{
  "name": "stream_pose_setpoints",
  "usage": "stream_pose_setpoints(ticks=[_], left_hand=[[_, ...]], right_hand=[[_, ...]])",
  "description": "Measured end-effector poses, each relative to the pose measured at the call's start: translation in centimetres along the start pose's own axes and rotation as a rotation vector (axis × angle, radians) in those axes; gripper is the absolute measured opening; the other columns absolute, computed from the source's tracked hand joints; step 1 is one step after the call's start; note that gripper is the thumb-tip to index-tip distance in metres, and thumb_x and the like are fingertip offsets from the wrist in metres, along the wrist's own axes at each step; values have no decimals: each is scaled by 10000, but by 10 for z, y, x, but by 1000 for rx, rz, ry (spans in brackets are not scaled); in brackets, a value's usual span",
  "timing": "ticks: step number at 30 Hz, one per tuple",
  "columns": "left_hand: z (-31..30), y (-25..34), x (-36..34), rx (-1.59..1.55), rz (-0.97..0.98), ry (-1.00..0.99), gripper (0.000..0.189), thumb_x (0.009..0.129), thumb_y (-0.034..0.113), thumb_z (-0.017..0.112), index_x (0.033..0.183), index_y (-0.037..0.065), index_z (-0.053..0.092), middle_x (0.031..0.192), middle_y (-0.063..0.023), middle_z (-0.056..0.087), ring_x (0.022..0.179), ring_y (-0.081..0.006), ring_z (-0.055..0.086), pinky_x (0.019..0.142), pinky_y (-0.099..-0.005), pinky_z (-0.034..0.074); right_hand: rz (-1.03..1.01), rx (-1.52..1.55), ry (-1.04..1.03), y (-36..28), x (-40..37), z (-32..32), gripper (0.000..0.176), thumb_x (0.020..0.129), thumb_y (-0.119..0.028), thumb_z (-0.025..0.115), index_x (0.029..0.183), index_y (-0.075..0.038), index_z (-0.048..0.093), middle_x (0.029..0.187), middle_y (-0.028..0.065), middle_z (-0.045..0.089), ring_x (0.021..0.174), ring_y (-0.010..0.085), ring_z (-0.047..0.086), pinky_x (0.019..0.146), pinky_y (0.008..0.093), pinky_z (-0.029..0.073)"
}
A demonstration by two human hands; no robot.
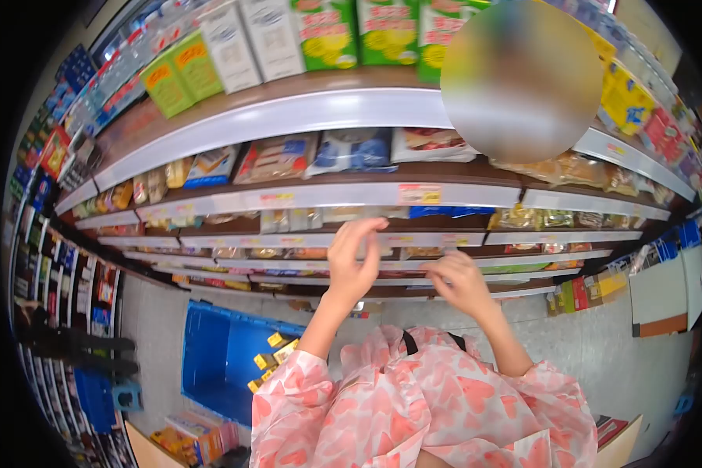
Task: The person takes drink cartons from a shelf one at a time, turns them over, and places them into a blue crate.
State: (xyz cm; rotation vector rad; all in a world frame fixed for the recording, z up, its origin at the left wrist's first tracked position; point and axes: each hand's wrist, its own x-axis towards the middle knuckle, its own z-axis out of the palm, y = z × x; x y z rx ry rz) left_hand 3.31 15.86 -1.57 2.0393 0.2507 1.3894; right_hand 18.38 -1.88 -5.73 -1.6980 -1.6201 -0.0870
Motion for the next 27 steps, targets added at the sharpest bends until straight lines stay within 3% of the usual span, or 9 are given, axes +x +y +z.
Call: stream_pose_setpoints(ticks=[6,7,9,12,17,20,26,27], left_hand=[[81,53,84,54,457,-123,388,806,-37,620,1177,74,633,1209,-113,657,1166,-333,610,979,-460,470],[89,58,92,118,481,-163,441,805,-18,622,1233,81,603,1313,-111,604,1269,-338,545,1049,-502,425],[108,72,112,171,563,-136,473,811,-1,616,1274,86,578,1361,-114,571,1309,-347,506,1077,-519,395],[136,92,141,134,592,-164,508,823,44,641,1322,95,557,1424,-129,528,1354,-352,461,1124,-516,328],[164,93,154,295,520,-191,628,787,186,708,1384,133,521,1485,-114,462,1406,-319,389,1156,-504,257],[165,91,150,350,538,-194,653,763,224,731,1380,160,530,1485,-106,463,1407,-307,390,1155,-496,258],[165,91,150,379,543,-181,653,755,248,736,1373,168,541,1484,-97,464,1407,-300,389,1157,-491,249],[166,92,150,380,545,-173,652,757,249,734,1374,165,541,1477,-99,470,1404,-299,391,1155,-491,250]], right_hand=[[-73,-380,266,31,22,-146,215,818,-7,679,1003,-108,725,786,63,674,759,245,651,969,471,480],[-106,-411,327,31,33,-171,225,822,-3,677,1014,-110,726,801,60,682,757,241,651,974,469,478],[-181,-502,433,28,59,-219,238,837,2,668,1039,-112,724,839,60,701,749,240,652,978,473,474],[-265,-586,546,27,104,-273,222,854,-34,675,1066,-90,710,896,91,708,854,273,662,931,408,495],[-416,-875,465,57,183,-336,396,893,-204,668,1266,-87,605,1203,129,654,1105,304,618,956,403,480],[-409,-1073,434,96,215,-359,544,876,-275,681,1368,-107,520,1291,127,615,1195,298,577,1004,408,452],[-104,-1134,201,98,218,-361,693,852,-332,711,1448,-114,434,1351,145,580,1219,334,557,1079,428,393],[-136,-1127,199,102,217,-362,705,843,-325,720,1449,-112,430,1349,144,579,1215,331,559,1074,431,397]])
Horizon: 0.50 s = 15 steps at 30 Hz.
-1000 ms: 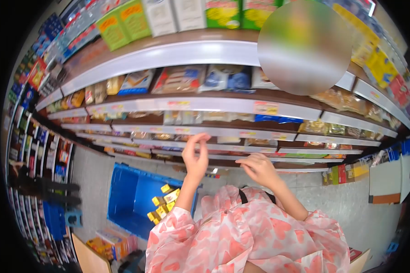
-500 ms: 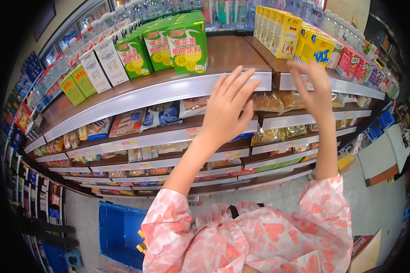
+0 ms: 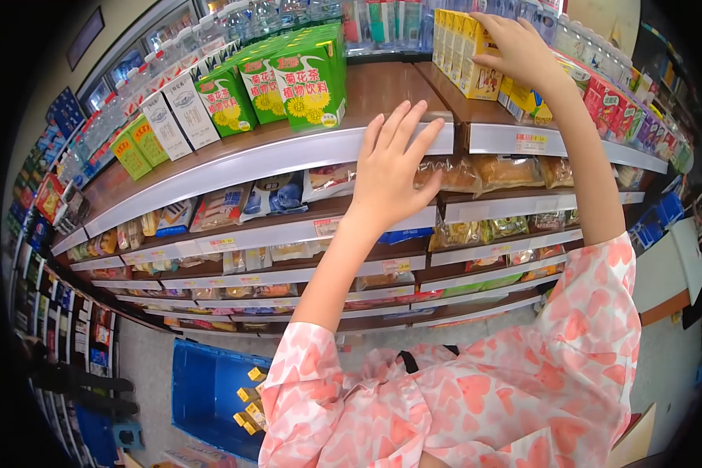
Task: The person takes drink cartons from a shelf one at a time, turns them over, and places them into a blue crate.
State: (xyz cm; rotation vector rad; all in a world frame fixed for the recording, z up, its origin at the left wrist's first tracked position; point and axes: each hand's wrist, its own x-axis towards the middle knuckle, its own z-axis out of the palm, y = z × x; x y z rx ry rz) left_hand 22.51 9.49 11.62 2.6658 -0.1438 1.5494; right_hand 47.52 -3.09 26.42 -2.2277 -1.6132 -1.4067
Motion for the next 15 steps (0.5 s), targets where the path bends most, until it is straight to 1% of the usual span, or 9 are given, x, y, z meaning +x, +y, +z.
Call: stream_pose_setpoints(ticks=[2,4,8,10,11,14,15], left_hand=[[0,4,1,5,-12,15,634,770,253,729,1368,157,544,1451,-100,490,1384,-299,409,1149,-493,256],[-1,9,5,12,-34,38,601,789,259,722,1354,143,553,1413,-102,520,1351,-299,439,1139,-497,269],[-7,19,22,-21,-23,99,540,822,278,692,1306,80,554,1265,-131,583,1212,-315,518,1093,-523,307],[-8,26,32,-60,-18,132,517,838,281,679,1291,65,557,1222,-132,603,1158,-312,546,1078,-530,318],[-7,28,34,-71,-12,141,522,832,253,680,1294,50,551,1221,-143,604,1143,-311,557,1070,-515,335],[1,33,38,-167,-43,161,524,830,214,689,1312,62,550,1215,-155,619,1135,-341,568,1031,-473,389],[3,33,38,-149,-35,163,553,821,191,687,1332,50,528,1212,-163,616,1130,-346,568,1013,-455,400]], right_hand=[[-48,15,31,8,-1,5,731,825,-310,737,1452,-107,423,1345,143,578,1206,324,563,1063,435,404],[-76,10,82,10,-4,8,720,813,-275,750,1437,-97,438,1333,134,584,1197,319,565,1059,432,406],[-85,24,174,-3,-14,-10,683,794,-214,763,1404,-101,479,1326,106,590,1201,306,559,1058,423,407],[-82,48,236,-5,-20,-15,674,779,-231,775,1386,-124,502,1280,89,608,1201,281,563,1073,457,391],[-79,61,267,-6,-24,-17,670,771,-240,781,1377,-135,513,1256,81,617,1201,268,564,1080,475,382],[-95,7,358,-16,-36,-30,652,769,-259,778,1364,-153,531,1226,55,614,1179,256,568,1085,475,377],[-111,9,386,-19,-41,-34,647,762,-253,782,1355,-158,543,1221,52,613,1173,255,569,1082,470,383]])
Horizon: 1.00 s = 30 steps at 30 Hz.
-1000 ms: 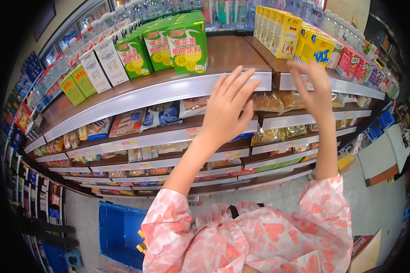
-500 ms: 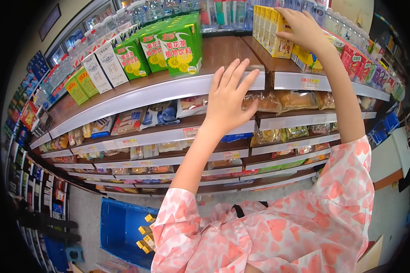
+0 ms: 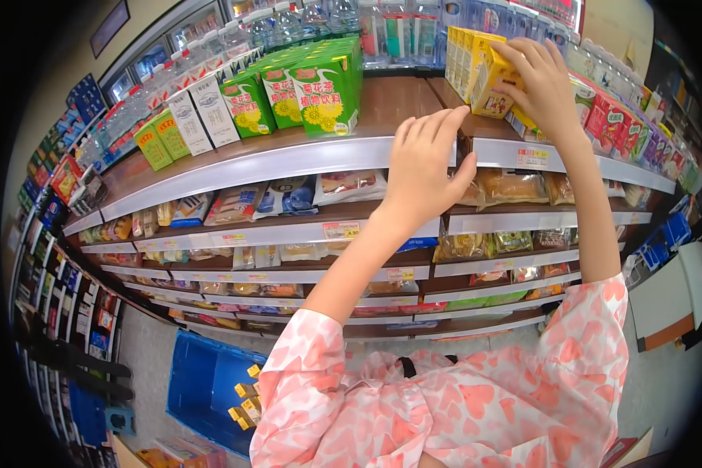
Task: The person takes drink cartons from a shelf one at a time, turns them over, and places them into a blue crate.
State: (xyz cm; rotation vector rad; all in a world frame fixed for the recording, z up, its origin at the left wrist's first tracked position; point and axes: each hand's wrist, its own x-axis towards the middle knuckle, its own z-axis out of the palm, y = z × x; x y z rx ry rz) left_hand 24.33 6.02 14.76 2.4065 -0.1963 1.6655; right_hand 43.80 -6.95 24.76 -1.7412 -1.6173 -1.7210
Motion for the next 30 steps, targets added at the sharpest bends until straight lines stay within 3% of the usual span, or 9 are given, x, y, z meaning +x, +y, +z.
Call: stream_pose_setpoints(ticks=[6,13,14,20,21,24,28,30], left_hand=[[-1,2,-2,3,16,10,619,802,160,717,1367,47,490,1253,-168,596,1136,-358,564,1003,-462,415],[-22,10,-7,4,19,84,707,764,141,771,1396,53,464,1326,-158,553,1194,-369,535,1012,-459,424],[-25,12,-8,1,15,97,734,736,138,794,1392,61,472,1347,-149,539,1211,-362,526,1017,-457,424],[-48,27,-18,43,82,252,693,685,122,772,1334,83,531,1315,-124,543,1207,-342,526,986,-480,422],[-54,31,-20,58,98,281,680,684,118,769,1324,87,543,1314,-122,544,1208,-341,526,984,-482,423],[-79,49,-36,136,115,279,658,668,143,803,1284,101,577,1272,-119,598,1176,-349,568,979,-479,437],[-108,67,-72,259,81,194,597,688,197,815,1239,118,601,1238,-100,636,1122,-329,615,954,-464,458],[-121,77,-90,283,25,134,558,705,208,808,1223,130,616,1231,-88,638,1105,-316,626,920,-445,466]], right_hand=[[-14,120,160,-30,-24,-14,611,693,-158,792,1283,-158,633,1203,49,610,1152,278,573,1006,450,453],[-131,147,363,-69,-33,-45,528,725,-40,752,1228,-179,668,1193,54,615,1100,261,595,946,414,479],[-119,149,391,-74,-34,-48,460,739,-49,757,1176,-172,681,1180,59,613,1080,274,597,931,406,482],[-218,264,507,-98,-41,-76,384,849,-99,743,1195,-227,636,1224,68,558,1120,290,548,957,454,479],[-224,258,453,-103,-46,-85,493,859,-171,760,1295,-281,556,1230,51,528,1138,275,518,989,466,470],[-219,239,556,-121,-55,-86,641,860,-285,764,1397,-344,421,1230,36,499,1131,262,503,1022,474,448],[-253,397,522,-155,-63,-93,651,883,-350,736,1421,-385,372,1265,-4,459,1179,216,463,1045,495,404],[-293,526,454,-169,-64,-96,586,879,-365,731,1384,-394,436,1244,-33,495,1157,190,489,1041,496,388]])
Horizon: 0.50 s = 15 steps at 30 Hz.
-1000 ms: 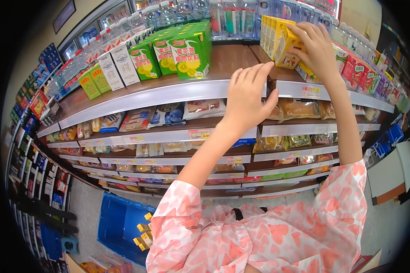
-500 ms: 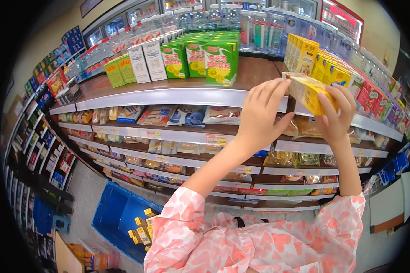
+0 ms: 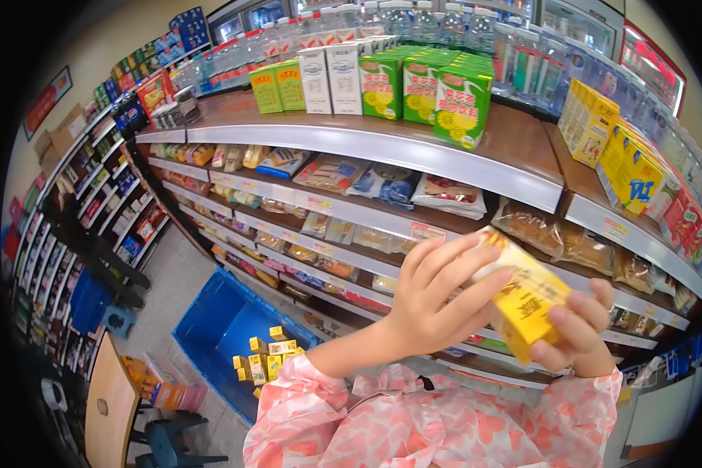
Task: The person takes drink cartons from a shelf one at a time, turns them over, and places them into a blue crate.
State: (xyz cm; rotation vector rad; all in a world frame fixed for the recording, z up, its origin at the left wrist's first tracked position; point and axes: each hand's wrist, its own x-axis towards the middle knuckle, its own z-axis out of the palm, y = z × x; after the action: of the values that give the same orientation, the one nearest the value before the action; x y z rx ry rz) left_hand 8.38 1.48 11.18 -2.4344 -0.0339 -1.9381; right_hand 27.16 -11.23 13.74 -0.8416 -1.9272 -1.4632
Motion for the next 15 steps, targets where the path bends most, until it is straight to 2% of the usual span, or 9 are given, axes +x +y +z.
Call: stream_pose_setpoints(ticks=[3,4,8,11,12,15], left_hand=[[-21,5,-26,82,-62,-76,530,713,210,803,1207,135,628,1216,-81,640,1100,-312,627,880,-435,468],[-29,5,-36,116,-94,-106,534,697,201,798,1201,131,635,1205,-76,636,1109,-314,617,862,-429,463],[-52,11,-85,131,-379,-241,580,672,144,773,1236,123,638,1235,-64,600,1170,-296,581,905,-421,439],[-63,19,-122,144,-552,-278,592,666,126,775,1236,104,619,1223,-83,601,1158,-309,584,911,-427,444],[-66,21,-137,126,-579,-298,654,672,98,779,1288,69,560,1216,-133,607,1150,-351,580,941,-438,456],[-76,30,-161,55,-815,-314,658,696,86,761,1313,56,534,1251,-163,595,1159,-368,574,982,-447,450]], right_hand=[[25,232,-33,-20,-1,26,486,877,-339,721,1317,-403,525,1201,-52,557,1110,186,543,1032,497,388],[29,298,7,-26,1,37,371,863,-320,722,1211,-391,614,1156,-60,603,1074,172,585,1031,475,386],[62,475,-74,-61,-2,70,295,827,-309,755,1109,-349,677,1180,-43,609,1087,132,588,1052,437,376],[91,610,-153,-91,-13,98,325,818,-268,754,1123,-353,684,1195,-32,618,1073,139,595,1050,442,376],[109,668,-197,-98,-13,103,340,811,-241,741,1123,-364,685,1197,-20,626,1064,152,602,1037,443,384],[136,825,-252,-122,-23,126,335,807,-230,727,1109,-369,687,1189,-18,626,1064,162,604,1031,451,392]])
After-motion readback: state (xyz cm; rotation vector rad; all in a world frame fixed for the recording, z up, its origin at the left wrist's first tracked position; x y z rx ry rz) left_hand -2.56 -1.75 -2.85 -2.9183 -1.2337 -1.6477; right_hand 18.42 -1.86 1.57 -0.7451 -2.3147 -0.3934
